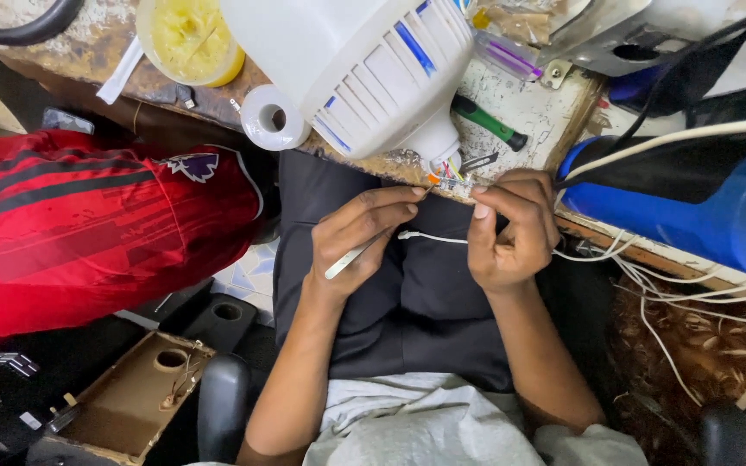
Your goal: The person uses a soldering iron and tweezers to work on a small electronic component attached to a white plastic device. They repeatedly heat and adjust wires and solder points while seated at a cluttered workbench.
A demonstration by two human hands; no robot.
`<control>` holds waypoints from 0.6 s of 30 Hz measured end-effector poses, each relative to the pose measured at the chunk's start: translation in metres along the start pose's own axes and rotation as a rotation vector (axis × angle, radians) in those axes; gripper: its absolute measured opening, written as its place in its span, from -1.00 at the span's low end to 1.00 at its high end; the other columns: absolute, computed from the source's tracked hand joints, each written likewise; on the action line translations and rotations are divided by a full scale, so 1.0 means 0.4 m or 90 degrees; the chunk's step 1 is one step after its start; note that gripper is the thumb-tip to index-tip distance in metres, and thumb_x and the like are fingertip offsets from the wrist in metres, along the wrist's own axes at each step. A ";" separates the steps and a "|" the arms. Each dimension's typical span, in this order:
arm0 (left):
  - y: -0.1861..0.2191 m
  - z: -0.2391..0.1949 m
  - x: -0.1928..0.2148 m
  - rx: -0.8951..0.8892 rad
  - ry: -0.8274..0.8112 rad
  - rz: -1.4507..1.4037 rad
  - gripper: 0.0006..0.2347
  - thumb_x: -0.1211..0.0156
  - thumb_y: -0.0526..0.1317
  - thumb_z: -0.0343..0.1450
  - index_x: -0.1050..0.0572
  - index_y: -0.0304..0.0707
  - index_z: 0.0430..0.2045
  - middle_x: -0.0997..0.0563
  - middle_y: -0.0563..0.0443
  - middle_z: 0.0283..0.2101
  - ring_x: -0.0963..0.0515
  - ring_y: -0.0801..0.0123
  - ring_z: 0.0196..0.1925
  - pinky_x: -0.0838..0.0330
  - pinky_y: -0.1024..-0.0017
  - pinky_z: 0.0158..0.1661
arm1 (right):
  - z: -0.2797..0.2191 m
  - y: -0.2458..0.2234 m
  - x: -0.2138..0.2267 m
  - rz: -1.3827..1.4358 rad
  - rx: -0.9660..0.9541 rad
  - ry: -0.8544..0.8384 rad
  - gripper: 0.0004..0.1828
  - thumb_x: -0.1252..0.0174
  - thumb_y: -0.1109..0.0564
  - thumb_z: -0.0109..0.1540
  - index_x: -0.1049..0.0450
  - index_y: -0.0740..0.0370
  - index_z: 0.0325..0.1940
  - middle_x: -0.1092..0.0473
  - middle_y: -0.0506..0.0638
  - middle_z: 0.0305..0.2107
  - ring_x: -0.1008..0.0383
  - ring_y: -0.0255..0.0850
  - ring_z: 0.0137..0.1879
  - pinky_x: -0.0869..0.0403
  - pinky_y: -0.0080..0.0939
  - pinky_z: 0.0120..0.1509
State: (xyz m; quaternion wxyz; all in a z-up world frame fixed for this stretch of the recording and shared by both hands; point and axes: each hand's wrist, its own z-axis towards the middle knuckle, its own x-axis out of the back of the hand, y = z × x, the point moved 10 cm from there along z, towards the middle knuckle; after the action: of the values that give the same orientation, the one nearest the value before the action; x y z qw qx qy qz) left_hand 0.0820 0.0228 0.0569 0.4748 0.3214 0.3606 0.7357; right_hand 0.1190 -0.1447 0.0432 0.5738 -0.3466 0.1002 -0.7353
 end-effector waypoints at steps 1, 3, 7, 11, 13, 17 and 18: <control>0.004 0.001 0.001 0.008 -0.004 0.006 -0.91 -0.22 -0.58 0.39 -0.64 -0.53 -0.39 -0.71 -0.28 -0.34 -0.72 -0.08 -0.41 -0.66 0.23 -0.36 | -0.010 0.002 0.010 0.028 -0.002 0.022 -0.82 -0.05 0.30 0.34 -0.55 0.49 -0.18 -0.43 0.17 -0.46 -0.45 0.03 -0.32 -0.47 -0.01 -0.15; 0.007 -0.004 0.002 0.003 -0.007 0.007 -0.90 -0.24 -0.58 0.38 -0.65 -0.51 -0.39 -0.71 -0.26 -0.33 -0.73 -0.04 -0.40 -0.66 0.25 -0.36 | -0.020 -0.009 0.024 0.049 0.007 0.050 -0.81 -0.04 0.30 0.35 -0.53 0.52 -0.15 -0.44 0.21 -0.45 -0.47 0.05 -0.31 -0.49 0.01 -0.14; -0.002 -0.028 0.007 0.012 -0.007 -0.026 -0.89 -0.26 -0.55 0.39 -0.68 -0.43 -0.38 -0.74 -0.17 -0.26 -0.77 0.04 -0.32 -0.65 0.31 -0.23 | 0.014 -0.082 0.071 0.121 0.045 0.106 -0.81 0.00 0.30 0.33 -0.47 0.56 -0.19 -0.37 0.16 -0.63 -0.40 -0.02 -0.51 -0.49 0.03 -0.30; 0.013 -0.027 0.013 0.006 -0.006 -0.055 -0.91 -0.27 -0.52 0.38 -0.67 -0.41 -0.39 -0.75 -0.16 -0.27 -0.77 0.05 -0.29 -0.65 0.29 -0.20 | 0.117 -0.145 0.165 0.133 0.085 0.179 -0.79 0.02 0.20 0.37 -0.37 0.49 -0.11 -0.29 0.09 -0.66 -0.35 -0.08 -0.55 -0.50 0.03 -0.31; 0.023 -0.031 0.015 -0.016 0.001 -0.064 -0.92 -0.27 -0.52 0.39 -0.67 -0.42 -0.38 -0.75 -0.18 -0.28 -0.77 0.02 -0.29 -0.65 0.27 -0.20 | 0.200 -0.180 0.228 0.141 0.089 0.212 -0.75 0.03 0.13 0.40 -0.34 0.44 -0.03 -0.28 0.06 -0.66 -0.34 -0.12 -0.53 -0.52 0.01 -0.28; 0.020 -0.055 0.010 0.007 -0.067 -0.111 -0.90 -0.08 -0.55 0.48 -0.56 -0.51 -0.27 -0.64 -0.31 -0.10 -0.69 0.05 -0.01 -0.61 0.32 0.04 | 0.351 -0.274 0.315 0.156 -0.025 0.301 -0.63 0.00 -0.09 0.48 -0.29 0.19 0.25 -0.18 0.14 -0.53 -0.20 -0.10 -0.45 -0.38 -0.10 -0.22; 0.021 -0.058 0.011 0.001 -0.064 -0.110 -0.90 -0.08 -0.55 0.48 -0.56 -0.51 -0.27 -0.64 -0.31 -0.10 -0.69 0.05 -0.01 -0.61 0.32 0.04 | 0.387 -0.312 0.320 0.159 -0.018 0.302 -0.63 0.00 -0.09 0.48 -0.29 0.19 0.25 -0.18 0.14 -0.53 -0.20 -0.10 -0.45 -0.38 -0.10 -0.22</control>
State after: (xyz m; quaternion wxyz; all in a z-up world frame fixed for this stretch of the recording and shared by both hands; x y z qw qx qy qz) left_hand 0.0576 0.0192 0.0520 0.5538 0.3259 0.3629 0.6748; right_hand 0.1062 -0.1829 0.2762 0.6155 -0.1578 0.2844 -0.7179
